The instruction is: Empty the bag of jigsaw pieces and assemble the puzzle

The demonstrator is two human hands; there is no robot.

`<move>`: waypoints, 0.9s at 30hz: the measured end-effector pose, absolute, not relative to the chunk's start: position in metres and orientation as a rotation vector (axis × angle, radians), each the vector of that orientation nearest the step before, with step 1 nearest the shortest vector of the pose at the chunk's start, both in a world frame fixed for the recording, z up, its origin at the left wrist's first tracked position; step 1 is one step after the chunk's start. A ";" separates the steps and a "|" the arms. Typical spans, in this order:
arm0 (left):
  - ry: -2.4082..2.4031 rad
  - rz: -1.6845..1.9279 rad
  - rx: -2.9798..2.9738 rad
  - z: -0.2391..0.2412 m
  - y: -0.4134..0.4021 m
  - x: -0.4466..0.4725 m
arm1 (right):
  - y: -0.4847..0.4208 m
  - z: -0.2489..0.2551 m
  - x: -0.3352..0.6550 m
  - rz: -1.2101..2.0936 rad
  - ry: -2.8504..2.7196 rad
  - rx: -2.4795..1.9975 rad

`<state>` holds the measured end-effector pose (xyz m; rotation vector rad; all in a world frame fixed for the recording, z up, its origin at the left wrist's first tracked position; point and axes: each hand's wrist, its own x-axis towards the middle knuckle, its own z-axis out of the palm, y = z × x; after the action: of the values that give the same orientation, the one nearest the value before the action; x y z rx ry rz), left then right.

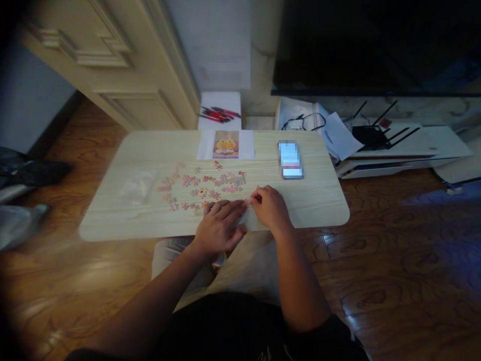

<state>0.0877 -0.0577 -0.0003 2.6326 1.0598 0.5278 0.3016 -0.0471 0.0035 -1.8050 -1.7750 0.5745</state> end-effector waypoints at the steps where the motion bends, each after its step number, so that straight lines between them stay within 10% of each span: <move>1: 1.059 0.529 2.632 -0.001 -0.058 0.088 | -0.047 0.003 0.301 0.572 -1.769 -1.813; 27: 1.045 0.701 2.532 -0.006 -0.058 0.083 | -0.046 -0.002 0.315 0.686 -1.687 -1.763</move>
<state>0.0826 -0.0576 -0.0063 2.5324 1.0452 0.7015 0.3145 -0.0456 -0.0024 -1.7631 -1.6872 0.6861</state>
